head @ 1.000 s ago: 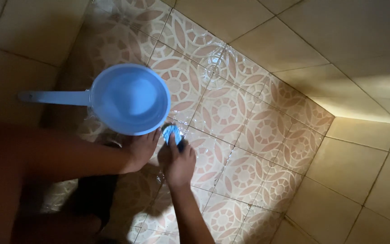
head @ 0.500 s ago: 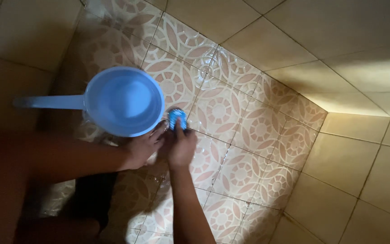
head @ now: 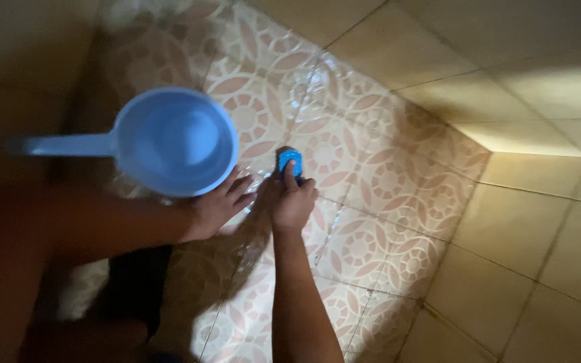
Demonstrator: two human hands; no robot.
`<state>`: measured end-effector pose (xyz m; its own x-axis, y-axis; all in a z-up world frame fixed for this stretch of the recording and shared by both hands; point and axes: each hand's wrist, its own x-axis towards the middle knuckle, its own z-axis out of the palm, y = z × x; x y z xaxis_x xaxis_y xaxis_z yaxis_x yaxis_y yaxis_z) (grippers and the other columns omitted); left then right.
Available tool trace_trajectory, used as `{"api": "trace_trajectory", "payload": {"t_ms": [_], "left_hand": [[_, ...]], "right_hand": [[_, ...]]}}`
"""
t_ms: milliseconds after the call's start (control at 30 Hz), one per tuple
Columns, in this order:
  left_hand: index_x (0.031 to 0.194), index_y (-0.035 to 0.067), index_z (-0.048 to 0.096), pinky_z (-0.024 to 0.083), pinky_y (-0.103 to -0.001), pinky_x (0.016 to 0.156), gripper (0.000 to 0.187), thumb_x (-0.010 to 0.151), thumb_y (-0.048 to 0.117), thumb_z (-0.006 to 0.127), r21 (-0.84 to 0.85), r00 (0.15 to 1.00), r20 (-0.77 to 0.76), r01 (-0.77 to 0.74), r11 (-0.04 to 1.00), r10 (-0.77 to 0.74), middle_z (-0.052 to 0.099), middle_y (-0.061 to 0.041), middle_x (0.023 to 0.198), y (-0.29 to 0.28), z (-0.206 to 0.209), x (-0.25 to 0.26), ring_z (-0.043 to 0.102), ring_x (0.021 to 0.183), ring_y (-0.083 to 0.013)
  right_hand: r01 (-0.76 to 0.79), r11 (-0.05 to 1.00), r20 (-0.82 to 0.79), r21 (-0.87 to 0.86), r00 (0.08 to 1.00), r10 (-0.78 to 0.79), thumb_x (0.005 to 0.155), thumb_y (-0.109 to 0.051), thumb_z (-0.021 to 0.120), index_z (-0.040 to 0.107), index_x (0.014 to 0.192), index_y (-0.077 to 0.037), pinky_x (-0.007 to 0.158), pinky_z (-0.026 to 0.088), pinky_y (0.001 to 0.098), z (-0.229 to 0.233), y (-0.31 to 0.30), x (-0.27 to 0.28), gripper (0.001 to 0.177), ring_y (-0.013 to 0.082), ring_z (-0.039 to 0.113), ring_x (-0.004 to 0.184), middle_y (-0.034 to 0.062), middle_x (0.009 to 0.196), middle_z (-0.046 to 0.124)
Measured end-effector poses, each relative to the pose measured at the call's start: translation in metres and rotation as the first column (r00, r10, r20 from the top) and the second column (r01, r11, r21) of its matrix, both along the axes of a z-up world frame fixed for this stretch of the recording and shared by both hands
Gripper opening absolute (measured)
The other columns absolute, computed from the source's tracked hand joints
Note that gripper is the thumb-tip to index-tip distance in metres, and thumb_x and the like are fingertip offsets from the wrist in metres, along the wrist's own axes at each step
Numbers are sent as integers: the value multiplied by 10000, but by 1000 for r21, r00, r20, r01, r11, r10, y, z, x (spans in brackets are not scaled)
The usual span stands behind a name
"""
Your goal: Scrubbing a tiled floor using a brush and water.
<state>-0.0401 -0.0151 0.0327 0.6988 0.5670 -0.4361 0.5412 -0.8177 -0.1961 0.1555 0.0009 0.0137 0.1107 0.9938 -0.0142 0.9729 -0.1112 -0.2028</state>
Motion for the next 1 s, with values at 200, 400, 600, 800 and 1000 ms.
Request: {"api": "trace_trajectory", "payload": {"t_ms": [200,400,600,800,1000], "left_hand": [[1603,175,286,12,-641,1298,1139,713,621,838,-112,993,35,-109,988,114,209,-180,1679,-7,-26,0,182,1553,-445],[1321,322,665,347,-605,1196,464,862,349,727,164,814,563,-281,945,144,516,-37,1571,-6,-21,2,418,1465,-432],[1525,313,445,268,-612,1227,792,831,459,798,18,956,253,-159,987,149,335,-56,1674,-1,-27,5,292,1529,-431],[1590,322,332,187,-627,1242,1162,629,631,907,-91,987,110,-109,990,119,202,-74,1712,9,-13,5,187,1539,-472],[1595,185,316,79,-639,1282,1258,605,754,844,-47,990,94,-97,994,101,330,-158,1632,14,9,1,222,1534,-430]], "right_hand": [[110,990,-35,-92,993,-114,924,-406,689,576,1453,-379,748,586,539,21,-42,6,541,467,664,877,158,925,554],[132,975,54,-181,991,-124,876,-393,740,579,1454,-377,760,597,488,33,-84,3,601,420,669,920,155,1003,583],[162,985,-53,-66,985,-165,962,-412,676,504,1491,-426,762,578,527,9,-32,21,557,487,659,911,202,955,568],[173,985,-39,-25,984,-173,851,-382,756,630,1415,-373,735,603,512,6,-23,37,578,399,680,861,138,914,572],[133,985,-9,105,991,-133,952,-316,660,503,1537,-168,831,555,503,5,-102,39,623,488,654,1057,289,1136,618]]}}
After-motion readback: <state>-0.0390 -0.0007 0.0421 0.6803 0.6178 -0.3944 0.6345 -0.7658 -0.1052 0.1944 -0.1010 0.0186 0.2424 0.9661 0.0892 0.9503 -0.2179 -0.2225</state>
